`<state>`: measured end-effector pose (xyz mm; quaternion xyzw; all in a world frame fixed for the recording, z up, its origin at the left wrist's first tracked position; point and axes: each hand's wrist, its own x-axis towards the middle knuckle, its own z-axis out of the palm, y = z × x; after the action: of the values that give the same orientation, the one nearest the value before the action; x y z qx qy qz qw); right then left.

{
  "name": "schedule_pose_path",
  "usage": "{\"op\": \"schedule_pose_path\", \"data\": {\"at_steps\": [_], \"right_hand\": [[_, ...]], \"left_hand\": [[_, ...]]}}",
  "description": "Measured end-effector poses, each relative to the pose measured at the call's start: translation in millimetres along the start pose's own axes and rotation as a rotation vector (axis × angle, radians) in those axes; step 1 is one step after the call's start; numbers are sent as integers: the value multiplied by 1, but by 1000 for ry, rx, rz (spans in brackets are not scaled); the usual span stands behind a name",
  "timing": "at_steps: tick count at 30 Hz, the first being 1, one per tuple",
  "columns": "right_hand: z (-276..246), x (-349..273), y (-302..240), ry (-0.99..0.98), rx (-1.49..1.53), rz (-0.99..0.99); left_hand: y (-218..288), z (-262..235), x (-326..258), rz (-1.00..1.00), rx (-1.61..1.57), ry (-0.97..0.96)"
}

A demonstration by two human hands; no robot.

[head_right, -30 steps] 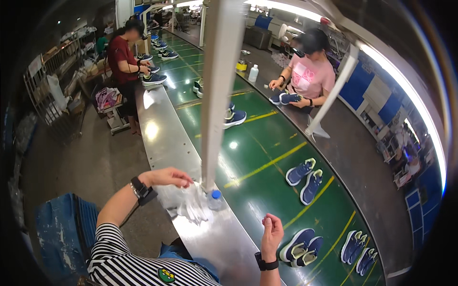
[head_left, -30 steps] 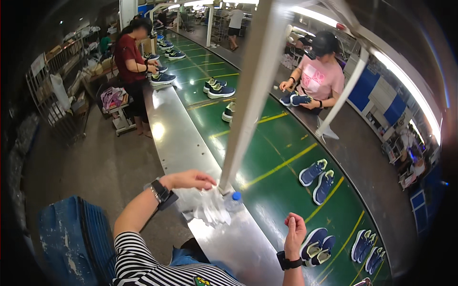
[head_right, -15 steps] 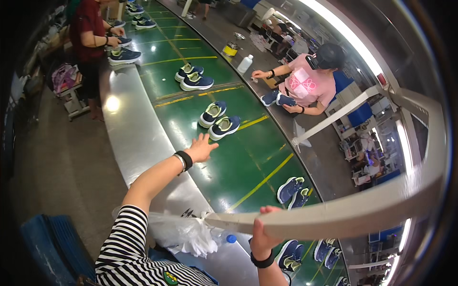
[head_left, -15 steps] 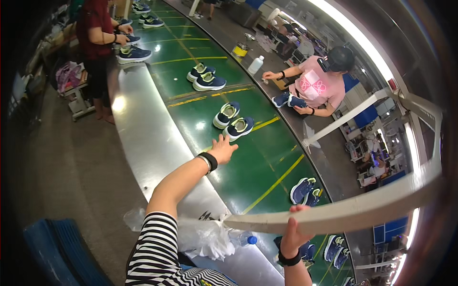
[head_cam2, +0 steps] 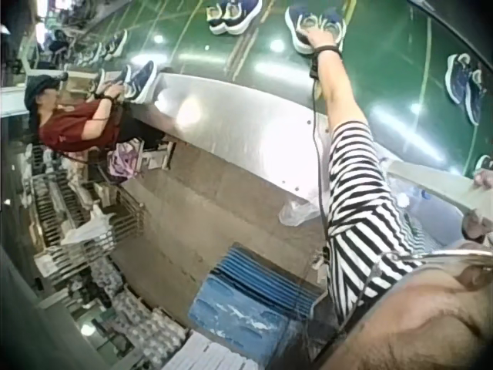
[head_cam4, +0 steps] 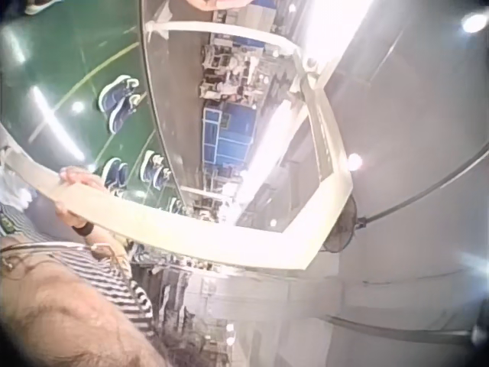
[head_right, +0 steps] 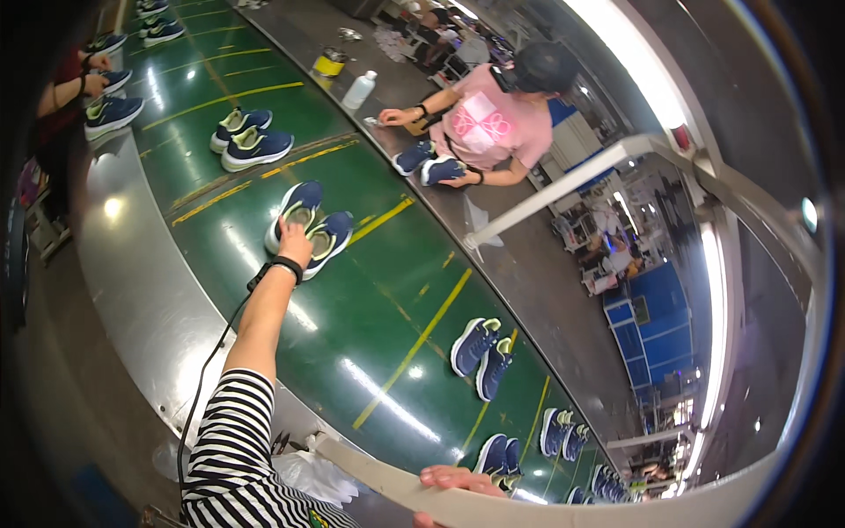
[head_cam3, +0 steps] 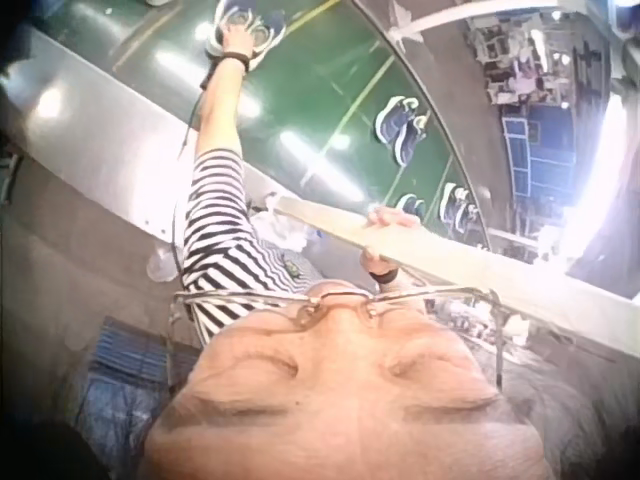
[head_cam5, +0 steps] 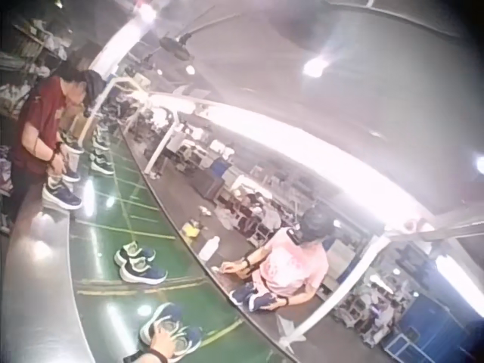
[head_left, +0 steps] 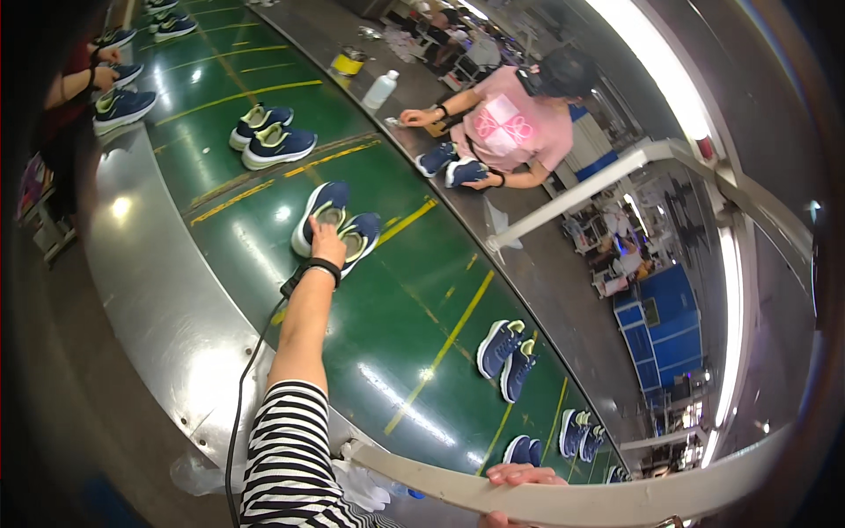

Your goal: The person wipes the exterior of blue sneakers with a white cloth on a factory assembly line. They handle the shoes one at a time, rotating them to clean different sides, and place them back on the moving conveyor belt.

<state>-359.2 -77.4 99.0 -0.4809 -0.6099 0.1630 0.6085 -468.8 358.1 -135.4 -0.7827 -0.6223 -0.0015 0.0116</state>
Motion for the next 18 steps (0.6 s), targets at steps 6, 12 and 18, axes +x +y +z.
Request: {"op": "schedule_pose_path", "data": {"at_steps": [6,12,18], "right_hand": [[1,9,11,-95,-67,-14],[7,17,23,55,-377,-239],[8,0,-17,61,-199,-9]], "left_hand": [[-4,-57,-71,273,-107,-142],[-59,-118,-168,516,-444,-159],[-96,-208,-303,576,-411,-564]]}}
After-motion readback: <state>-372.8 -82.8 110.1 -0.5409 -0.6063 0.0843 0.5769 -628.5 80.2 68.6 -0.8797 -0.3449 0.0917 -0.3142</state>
